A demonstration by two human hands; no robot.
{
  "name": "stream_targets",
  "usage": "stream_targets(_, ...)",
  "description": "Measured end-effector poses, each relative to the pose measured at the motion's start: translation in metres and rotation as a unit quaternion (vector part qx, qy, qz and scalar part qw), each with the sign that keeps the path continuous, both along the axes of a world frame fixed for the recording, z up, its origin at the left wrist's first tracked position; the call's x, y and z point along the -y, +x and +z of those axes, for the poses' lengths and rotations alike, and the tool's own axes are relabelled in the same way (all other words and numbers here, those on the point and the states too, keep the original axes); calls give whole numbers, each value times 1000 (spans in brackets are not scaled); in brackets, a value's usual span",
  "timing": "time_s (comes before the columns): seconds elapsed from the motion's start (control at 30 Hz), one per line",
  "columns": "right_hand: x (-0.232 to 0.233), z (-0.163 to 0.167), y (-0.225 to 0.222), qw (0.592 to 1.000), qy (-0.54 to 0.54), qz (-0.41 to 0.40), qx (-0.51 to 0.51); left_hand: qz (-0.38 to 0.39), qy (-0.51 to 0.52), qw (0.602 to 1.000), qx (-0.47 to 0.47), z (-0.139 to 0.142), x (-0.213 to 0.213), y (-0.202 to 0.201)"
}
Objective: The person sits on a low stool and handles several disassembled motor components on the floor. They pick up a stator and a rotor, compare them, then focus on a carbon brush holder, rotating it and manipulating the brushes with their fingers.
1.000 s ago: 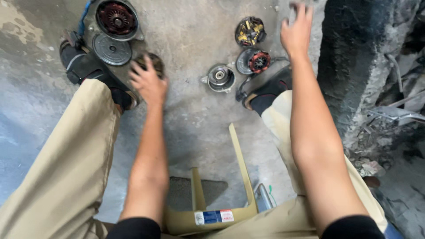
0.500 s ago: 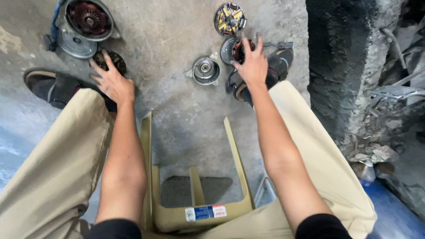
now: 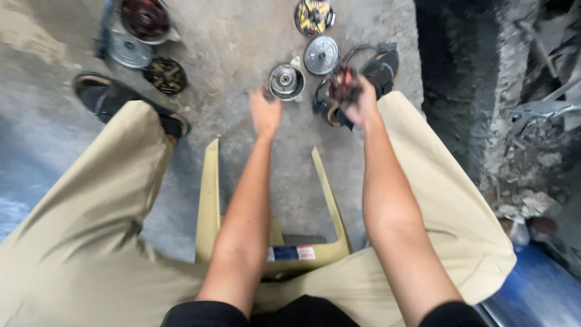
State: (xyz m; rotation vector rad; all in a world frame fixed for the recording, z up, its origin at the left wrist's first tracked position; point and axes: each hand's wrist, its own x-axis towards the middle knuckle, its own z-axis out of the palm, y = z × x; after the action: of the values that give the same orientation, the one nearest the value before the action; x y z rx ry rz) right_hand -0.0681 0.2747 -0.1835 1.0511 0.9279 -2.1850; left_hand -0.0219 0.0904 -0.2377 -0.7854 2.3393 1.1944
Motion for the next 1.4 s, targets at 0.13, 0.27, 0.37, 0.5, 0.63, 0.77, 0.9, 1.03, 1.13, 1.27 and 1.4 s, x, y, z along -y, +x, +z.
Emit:
stream_targets(0.13, 8, 61, 48, 978, -180, -104, -2, 90, 274, 956, 59, 45, -15, 25)
stream_targets(0.27, 22, 104, 88, 982, -148, -117, -10, 80, 392, 916, -34, 104, -19, 53)
stream_targets(0.37, 25, 129, 111, 992, -80, -45, -89, 12, 386, 916, -107, 143, -18, 68)
stream_targets(0.5, 0, 165, 121, 982, 82, 17, -167, -83, 378, 916, -103, 176, -10, 77)
stream_targets(0.63, -63, 198, 129, 954, 251, 70, -150, -18, 362, 932, -17, 190, 21, 82)
stream_targets(0.77, -119, 225, 112, 963, 182, -47, -192, 118, 324, 937, -45, 182, 34, 71)
stream_targets(0.9, -145, 216, 86, 971, 98, -92, -198, 51, 166, 985, 1, 154, 8, 65)
stream_targets(1.03, -149, 182, 62, 973, 68, -137, -170, -87, 8, 994, -69, 113, -29, 47)
stream_targets(1.13, -151, 169, 56, 983, 62, -143, -94, -47, -13, 999, -18, 80, -44, 37)
stream_targets(1.27, -148, 171, 44, 954, 208, -115, -184, 4, -39, 997, -74, 41, -52, 12)
stream_targets(1.4, -129, 180, 23, 973, 134, -168, -85, 16, -15, 991, -128, 8, -48, -11)
